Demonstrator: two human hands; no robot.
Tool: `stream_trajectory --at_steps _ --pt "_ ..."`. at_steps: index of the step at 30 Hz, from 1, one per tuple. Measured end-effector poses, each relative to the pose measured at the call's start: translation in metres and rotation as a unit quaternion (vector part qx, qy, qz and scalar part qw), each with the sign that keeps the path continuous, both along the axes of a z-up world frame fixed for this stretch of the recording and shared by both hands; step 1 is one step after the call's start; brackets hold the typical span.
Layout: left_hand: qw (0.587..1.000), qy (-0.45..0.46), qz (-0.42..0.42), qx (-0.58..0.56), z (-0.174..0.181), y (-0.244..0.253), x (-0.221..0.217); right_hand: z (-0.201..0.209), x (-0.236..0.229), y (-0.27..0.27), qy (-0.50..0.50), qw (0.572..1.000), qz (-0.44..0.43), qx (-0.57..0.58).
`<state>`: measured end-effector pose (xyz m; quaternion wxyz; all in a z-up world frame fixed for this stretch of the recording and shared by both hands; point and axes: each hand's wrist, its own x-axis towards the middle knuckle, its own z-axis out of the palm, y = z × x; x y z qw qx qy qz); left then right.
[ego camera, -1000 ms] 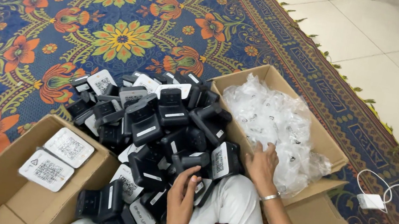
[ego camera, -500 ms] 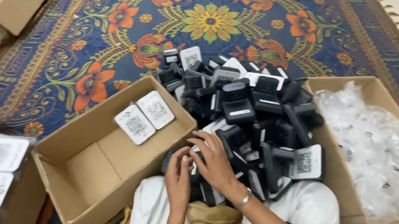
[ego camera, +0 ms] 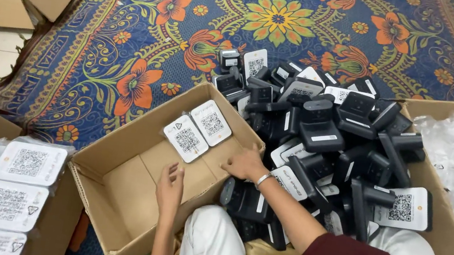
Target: The person sorts and packs small electronic devices with QR codes into cardboard boxes.
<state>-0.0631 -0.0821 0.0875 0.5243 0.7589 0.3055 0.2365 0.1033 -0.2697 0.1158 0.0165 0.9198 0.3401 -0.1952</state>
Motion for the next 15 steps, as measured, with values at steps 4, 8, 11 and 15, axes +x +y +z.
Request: stream_trajectory --at_steps 4,8,11,15 --pt "0.977 0.041 -0.053 0.202 -0.031 0.022 0.085 0.004 -0.009 -0.005 -0.011 0.999 0.039 0.017" --pt "0.945 0.084 -0.064 0.311 -0.032 0.042 0.156 0.0 -0.008 -0.005 -0.069 0.996 0.033 0.045" --pt "0.872 0.202 -0.033 0.445 -0.028 0.055 0.18 0.001 -0.009 -0.003 -0.09 0.993 0.035 0.075" --pt "0.862 0.326 -0.106 0.374 -0.024 0.055 0.176 0.0 -0.01 -0.003 -0.087 0.989 0.032 0.119"
